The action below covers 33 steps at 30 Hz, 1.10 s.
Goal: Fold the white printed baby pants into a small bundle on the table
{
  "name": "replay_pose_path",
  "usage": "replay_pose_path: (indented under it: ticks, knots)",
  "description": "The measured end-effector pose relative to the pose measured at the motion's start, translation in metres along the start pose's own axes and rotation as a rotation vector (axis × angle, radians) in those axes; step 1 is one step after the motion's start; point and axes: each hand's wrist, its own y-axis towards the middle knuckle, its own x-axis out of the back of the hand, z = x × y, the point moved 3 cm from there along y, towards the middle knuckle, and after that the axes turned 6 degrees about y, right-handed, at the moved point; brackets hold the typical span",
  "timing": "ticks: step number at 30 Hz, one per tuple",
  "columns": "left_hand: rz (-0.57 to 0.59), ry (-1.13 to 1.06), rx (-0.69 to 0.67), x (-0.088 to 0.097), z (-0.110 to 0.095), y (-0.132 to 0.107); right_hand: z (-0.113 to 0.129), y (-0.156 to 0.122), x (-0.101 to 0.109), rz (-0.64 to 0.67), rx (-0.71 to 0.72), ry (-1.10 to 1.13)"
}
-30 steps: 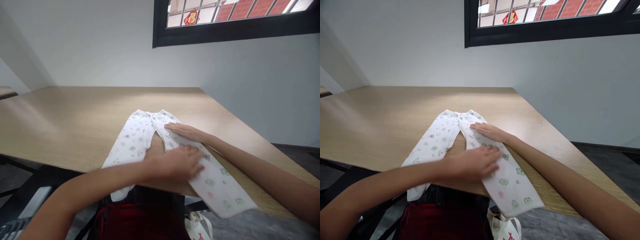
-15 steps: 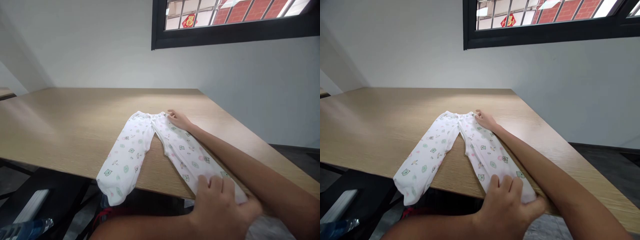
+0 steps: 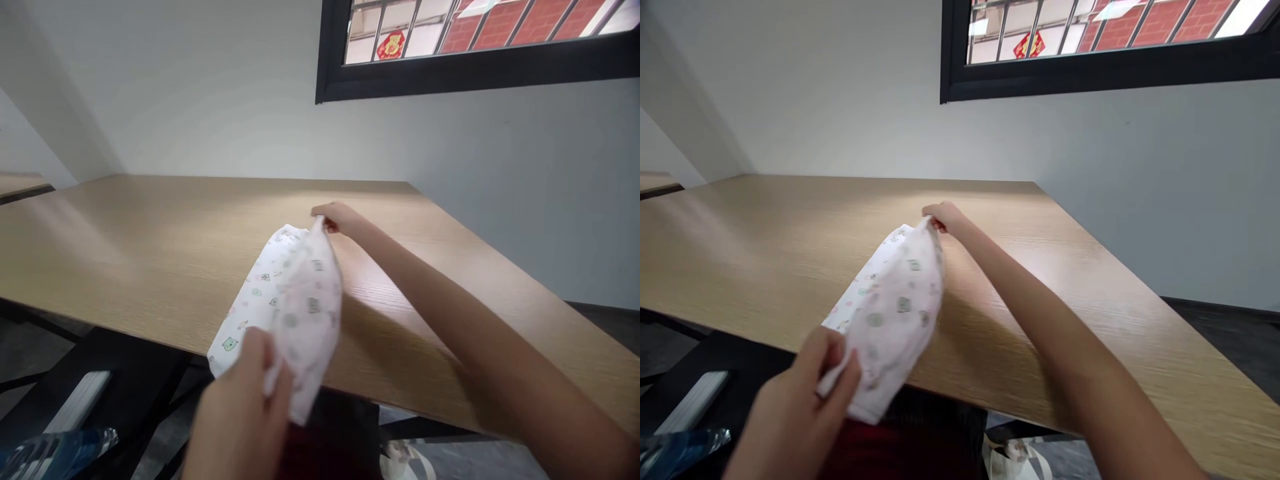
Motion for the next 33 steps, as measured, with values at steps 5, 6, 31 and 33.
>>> replay_pose_path:
  ticks: [5, 6, 31, 33]
  knots:
    - [0.247, 0.304, 0.186, 0.01, 0.064, -0.007, 0.036, 0.008, -0.072, 0.003, 0.091, -0.16]
    - [0.229, 0.359, 0.157, 0.008, 0.068, -0.006, 0.039, 0.005, -0.084, 0.004, 0.115, -0.192]
    - [0.45, -0.024, -0.574, -0.052, 0.025, 0.112, -0.011, -0.099, -0.043, 0.617, 0.643, -0.073]
    - [0.489, -0.014, -0.616, -0.041, 0.03, 0.076, -0.018, -0.07, -0.044, 0.554, 0.64, -0.264]
